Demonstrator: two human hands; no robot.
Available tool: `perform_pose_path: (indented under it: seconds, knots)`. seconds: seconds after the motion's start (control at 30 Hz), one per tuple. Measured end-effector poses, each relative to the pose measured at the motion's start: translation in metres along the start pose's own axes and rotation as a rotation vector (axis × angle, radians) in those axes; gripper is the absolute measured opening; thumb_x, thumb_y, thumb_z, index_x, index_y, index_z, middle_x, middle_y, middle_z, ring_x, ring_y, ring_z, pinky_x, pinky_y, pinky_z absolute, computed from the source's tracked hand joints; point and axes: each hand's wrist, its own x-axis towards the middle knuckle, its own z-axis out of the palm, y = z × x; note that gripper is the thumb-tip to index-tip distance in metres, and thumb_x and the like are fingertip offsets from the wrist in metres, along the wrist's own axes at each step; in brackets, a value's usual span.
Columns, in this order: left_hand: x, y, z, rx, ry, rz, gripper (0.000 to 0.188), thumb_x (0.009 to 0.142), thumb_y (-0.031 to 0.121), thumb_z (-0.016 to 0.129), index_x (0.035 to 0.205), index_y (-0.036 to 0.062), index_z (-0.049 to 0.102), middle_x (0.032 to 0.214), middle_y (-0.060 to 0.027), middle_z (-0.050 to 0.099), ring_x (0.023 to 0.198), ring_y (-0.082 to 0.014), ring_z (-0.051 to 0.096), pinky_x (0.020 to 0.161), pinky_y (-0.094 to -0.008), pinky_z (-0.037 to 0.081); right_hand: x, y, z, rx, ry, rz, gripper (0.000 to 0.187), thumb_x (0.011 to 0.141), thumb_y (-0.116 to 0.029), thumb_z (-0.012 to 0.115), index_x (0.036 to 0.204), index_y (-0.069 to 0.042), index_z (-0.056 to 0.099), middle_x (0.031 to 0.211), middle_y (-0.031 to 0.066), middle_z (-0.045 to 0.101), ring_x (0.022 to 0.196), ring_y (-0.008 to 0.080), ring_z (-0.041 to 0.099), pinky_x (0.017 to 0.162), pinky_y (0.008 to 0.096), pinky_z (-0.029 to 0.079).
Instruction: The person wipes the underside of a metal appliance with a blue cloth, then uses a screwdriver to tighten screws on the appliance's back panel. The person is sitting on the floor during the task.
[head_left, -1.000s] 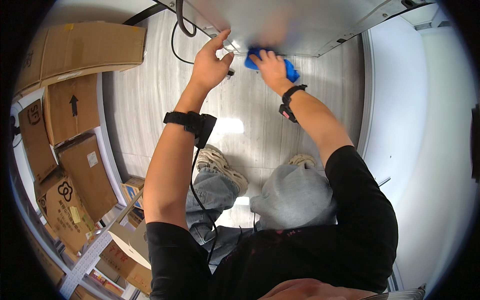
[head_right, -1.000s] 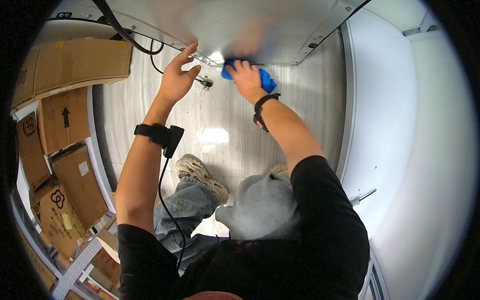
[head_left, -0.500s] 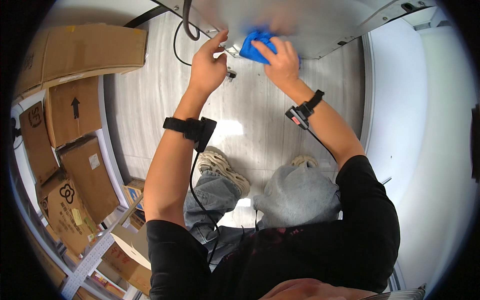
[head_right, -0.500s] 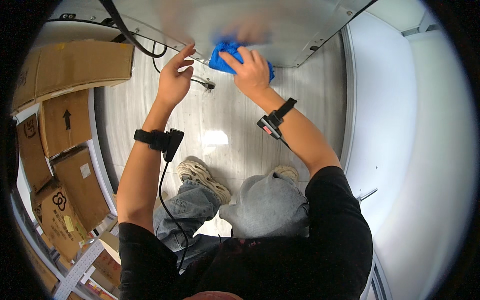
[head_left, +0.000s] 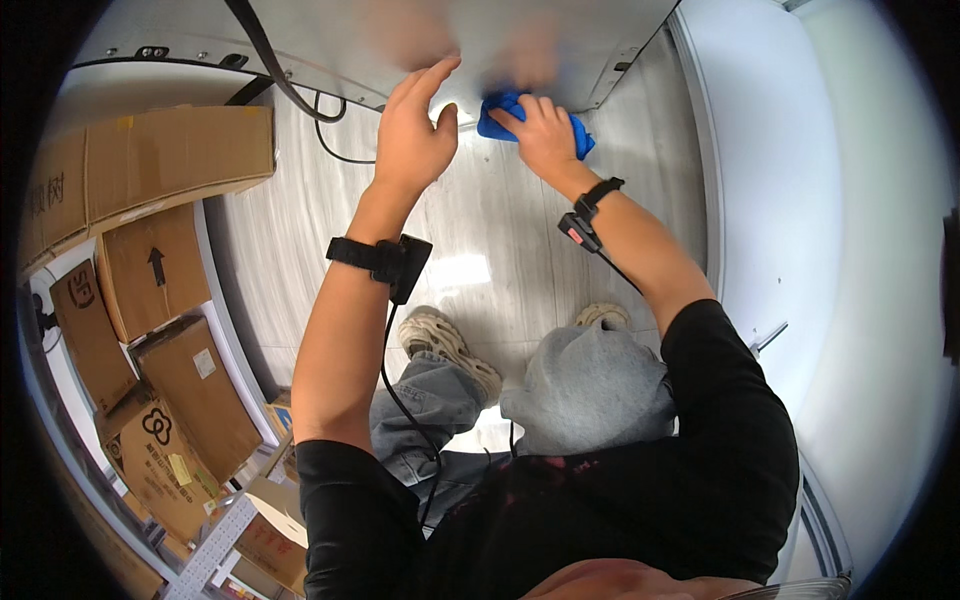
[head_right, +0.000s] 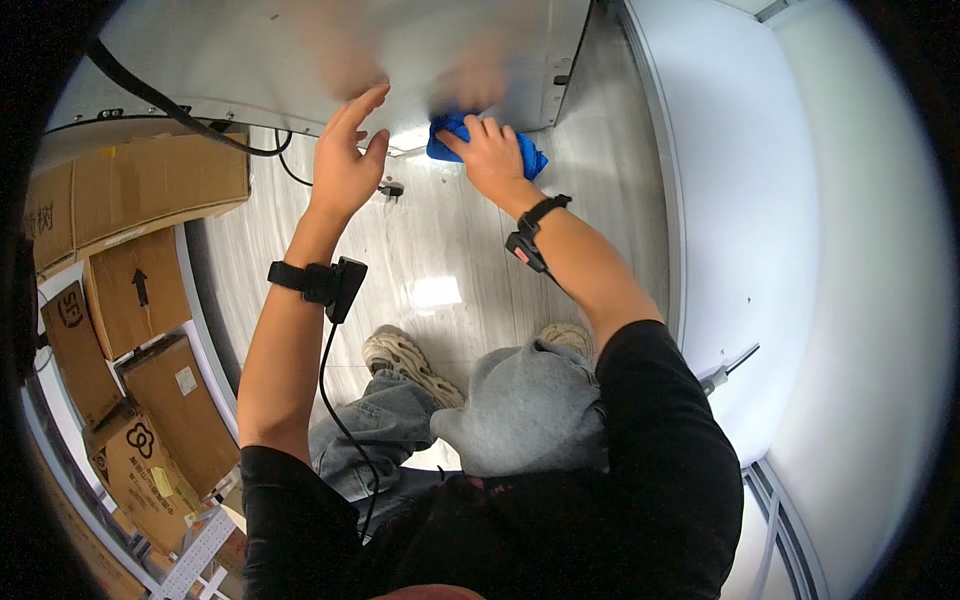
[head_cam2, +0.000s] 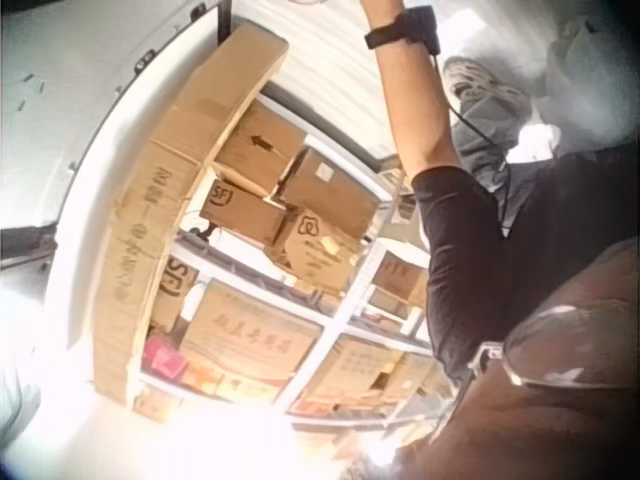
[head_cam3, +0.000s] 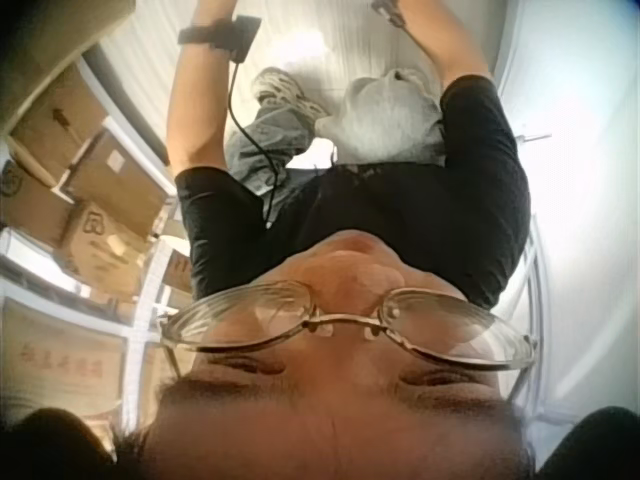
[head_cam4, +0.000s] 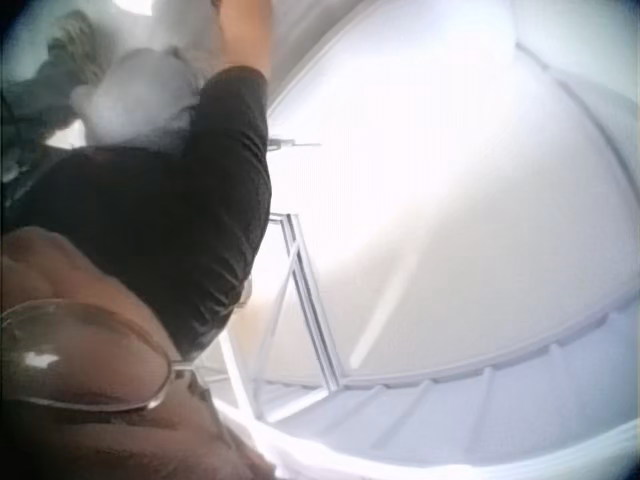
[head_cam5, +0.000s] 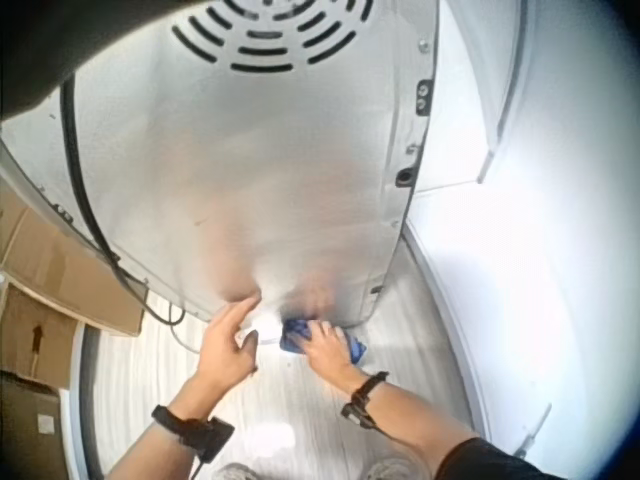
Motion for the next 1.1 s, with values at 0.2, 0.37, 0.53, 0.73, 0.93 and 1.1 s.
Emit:
perform_pose_path:
  seconds: [0.2, 0.37, 0.53, 0.73, 0.93, 1.1]
  knots:
    - [0.001, 0.018, 0.003, 0.152, 0.058, 0.157, 0.045, 0.077, -0.004, 0.058, 0.12, 0.0097, 0.058, 0.122, -0.0102, 0.058, 0.115, -0.0296, 0.053, 0.091, -0.0388, 0.045, 0.031, 0.021, -0.093, 0.089, 0.43, 0.116, 0.057, 0.065, 0.003, 0.064, 0.114, -0.029, 0.064, 0.103, 0.0068, 0.05, 0.086, 0.0289, 0.052, 0.07, 0.039, 0.045]
    - [0.008, 0.038, 0.013, 0.508, -0.007, 0.496, 0.043, 0.076, -0.003, 0.057, 0.115, 0.0125, 0.061, 0.135, -0.0081, 0.049, 0.126, -0.0269, 0.045, 0.097, -0.0438, 0.039, 0.0, 0.033, -0.065, 0.072, 0.172, 0.186, 0.055, 0.067, 0.004, 0.063, 0.112, -0.027, 0.065, 0.101, 0.0073, 0.05, 0.086, 0.0284, 0.05, 0.072, 0.0389, 0.045]
    - [0.007, 0.03, 0.018, 0.807, -0.182, 0.45, 0.043, 0.078, 0.003, 0.057, 0.119, 0.0172, 0.06, 0.151, 0.0021, 0.03, 0.141, -0.0216, 0.024, 0.109, -0.0532, 0.025, -0.01, 0.037, -0.065, 0.082, 0.197, 0.257, 0.056, 0.066, 0.005, 0.064, 0.112, -0.027, 0.064, 0.103, 0.0088, 0.049, 0.089, 0.0292, 0.05, 0.074, 0.0396, 0.045]
    - [0.004, 0.026, 0.031, 0.869, -0.219, 0.34, 0.046, 0.078, 0.01, 0.061, 0.123, 0.0207, 0.059, 0.154, 0.0045, 0.023, 0.143, -0.0194, 0.017, 0.111, -0.0569, 0.015, 0.026, 0.041, -0.124, 0.079, 0.512, 0.211, 0.061, 0.063, 0.005, 0.065, 0.113, -0.029, 0.064, 0.103, 0.0091, 0.048, 0.088, 0.0298, 0.049, 0.074, 0.0394, 0.045]
    - [0.008, 0.034, 0.031, 0.883, -0.217, 0.322, 0.044, 0.076, 0.013, 0.063, 0.119, 0.0204, 0.062, 0.154, 0.004, 0.023, 0.143, -0.0198, 0.017, 0.111, -0.0583, 0.013, 0.006, 0.047, -0.102, 0.092, 0.397, 0.334, 0.062, 0.063, 0.005, 0.066, 0.115, -0.03, 0.062, 0.104, 0.0091, 0.049, 0.09, 0.0317, 0.051, 0.076, 0.0424, 0.046]
    - [0.005, 0.036, 0.03, 0.836, -0.215, 0.293, 0.043, 0.075, 0.013, 0.063, 0.117, 0.0186, 0.063, 0.154, 0.0007, 0.023, 0.144, -0.0233, 0.015, 0.11, -0.0602, 0.013, 0.024, 0.037, -0.132, 0.136, 0.475, 0.345, 0.062, 0.063, 0.005, 0.066, 0.114, -0.029, 0.062, 0.103, 0.0093, 0.049, 0.089, 0.0326, 0.051, 0.075, 0.0429, 0.047]
